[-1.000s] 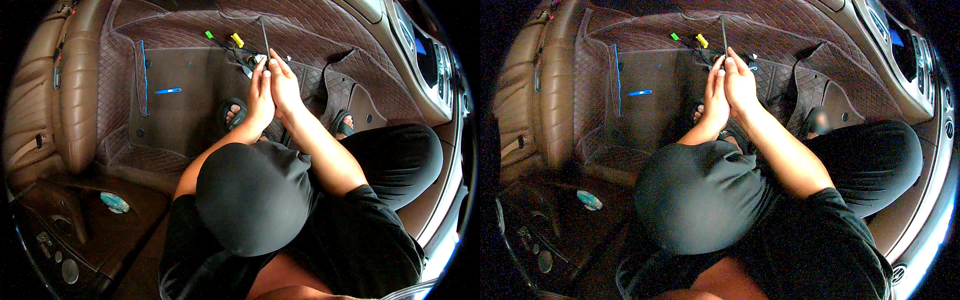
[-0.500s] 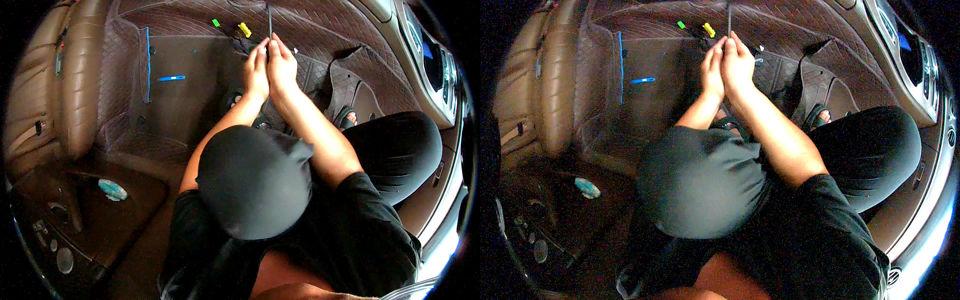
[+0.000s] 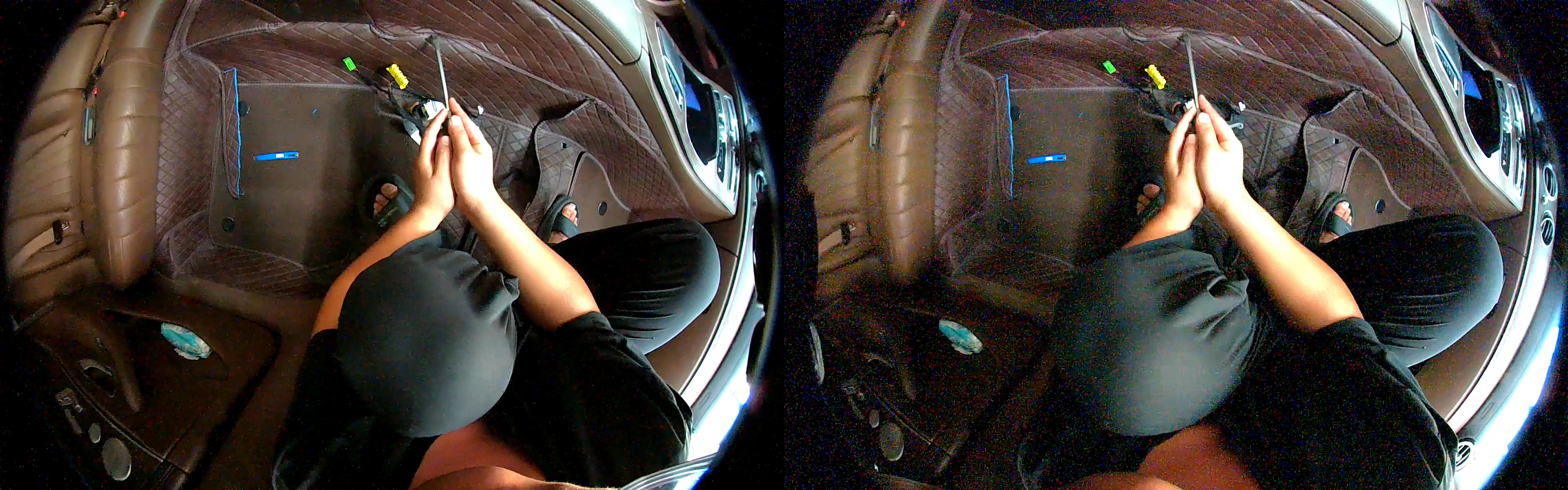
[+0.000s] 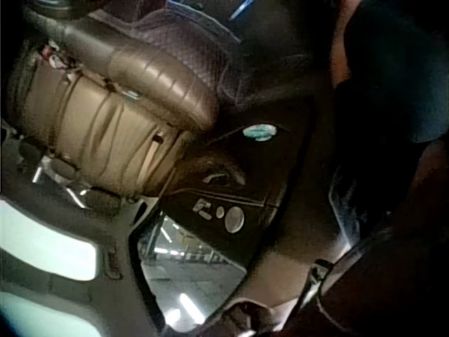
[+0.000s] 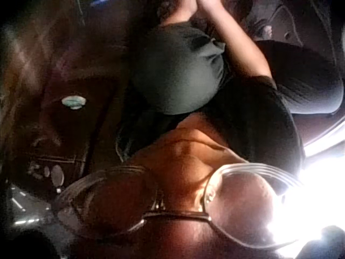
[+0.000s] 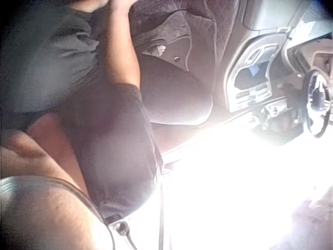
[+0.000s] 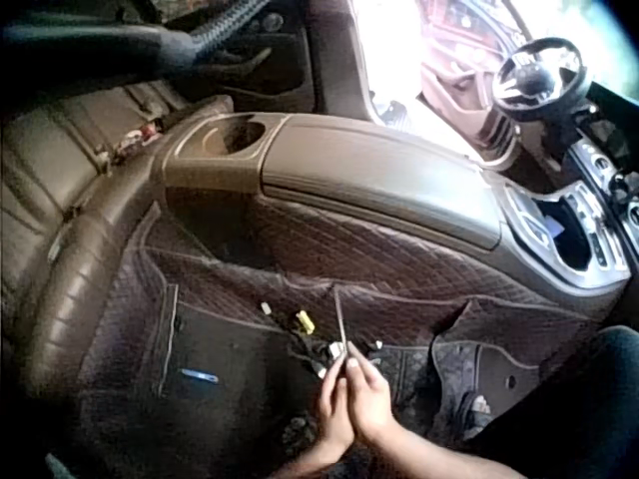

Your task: The person manipulates electrical wires and connectors inside a car while using a screwdriver and a plastic pry tool to work on the interior trim.

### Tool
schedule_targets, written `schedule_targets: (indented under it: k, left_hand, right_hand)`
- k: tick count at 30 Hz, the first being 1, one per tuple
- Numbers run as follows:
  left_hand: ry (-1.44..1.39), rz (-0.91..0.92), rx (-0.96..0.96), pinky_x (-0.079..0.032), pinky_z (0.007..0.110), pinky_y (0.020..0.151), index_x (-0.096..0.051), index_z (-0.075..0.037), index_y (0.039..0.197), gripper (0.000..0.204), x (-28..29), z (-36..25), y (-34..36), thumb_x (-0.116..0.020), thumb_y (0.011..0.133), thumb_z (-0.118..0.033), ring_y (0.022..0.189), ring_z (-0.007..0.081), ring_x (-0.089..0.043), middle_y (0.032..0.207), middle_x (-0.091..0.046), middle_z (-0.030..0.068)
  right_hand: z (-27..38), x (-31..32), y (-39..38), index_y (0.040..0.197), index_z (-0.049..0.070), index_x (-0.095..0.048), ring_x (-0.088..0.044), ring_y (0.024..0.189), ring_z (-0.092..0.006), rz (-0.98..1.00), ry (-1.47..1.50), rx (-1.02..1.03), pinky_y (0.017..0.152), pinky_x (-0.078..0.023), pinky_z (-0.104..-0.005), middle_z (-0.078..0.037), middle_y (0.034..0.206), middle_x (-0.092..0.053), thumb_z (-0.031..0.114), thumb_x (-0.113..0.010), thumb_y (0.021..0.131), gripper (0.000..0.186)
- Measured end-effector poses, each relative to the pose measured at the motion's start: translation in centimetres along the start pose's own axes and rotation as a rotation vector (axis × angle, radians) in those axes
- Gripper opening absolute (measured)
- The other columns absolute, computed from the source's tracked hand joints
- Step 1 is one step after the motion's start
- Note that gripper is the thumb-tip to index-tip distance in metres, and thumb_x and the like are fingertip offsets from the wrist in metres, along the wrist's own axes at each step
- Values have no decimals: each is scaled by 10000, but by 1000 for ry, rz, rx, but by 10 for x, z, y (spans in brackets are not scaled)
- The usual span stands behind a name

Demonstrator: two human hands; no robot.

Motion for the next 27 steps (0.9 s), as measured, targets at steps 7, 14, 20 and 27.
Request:
schedule_targets:
  k: [7, 14, 20, 27]
  left_hand:
    - [-2, -59, 2, -377, 349, 1076, -484, -41, 1422, 412, 9, -2, 0, -432, 1046, -200, 1266, 221, -520, 1390, -554, 130]
    - [-54, -61, 49, -374, 335, 1081, -495, -42, 1420, 407, 11, -2, 11, -436, 1049, -200, 1278, 208, -510, 1413, -541, 125]
    - [-185, -29, 103, -397, 318, 1063, -520, -33, 1401, 390, 18, -10, 26, -442, 1051, -187, 1238, 191, -538, 1375, -572, 123]
    - [-122, -3, 128, -415, 316, 1058, -593, -6, 1318, 349, 28, -22, 61, -487, 1035, -179, 1205, 196, -570, 1317, -619, 125]
  right_hand:
    - [-11, -6, 5, 1354, 5, -566, -516, 1196, -127, 0, -9, -22, 1021, -404, -262, -91, 1339, -578, 179, -510, 1039, 364]
    - [0, -17, 6, 1349, 75, -589, -569, 821, -67, -43, -77, -5, 747, -498, -223, 3, 1017, -663, 198, -530, 1037, 340]
    - [6, -32, 7, 1326, 67, -603, -602, 879, -81, -118, -57, -30, 784, -513, -238, -18, 1055, -675, 198, -551, 1027, 331]
    - [18, -59, 23, 1371, 0, -537, -596, 1123, -175, -147, 89, -26, 972, -474, -281, -124, 1280, -628, 199, -525, 1030, 396]
Point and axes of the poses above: each hand's wrist, its own y-axis towards the middle knuckle, its own x-axis out of the back of the hand, z = x × y, the point moved 6 cm from there along y, towards the middle knuckle
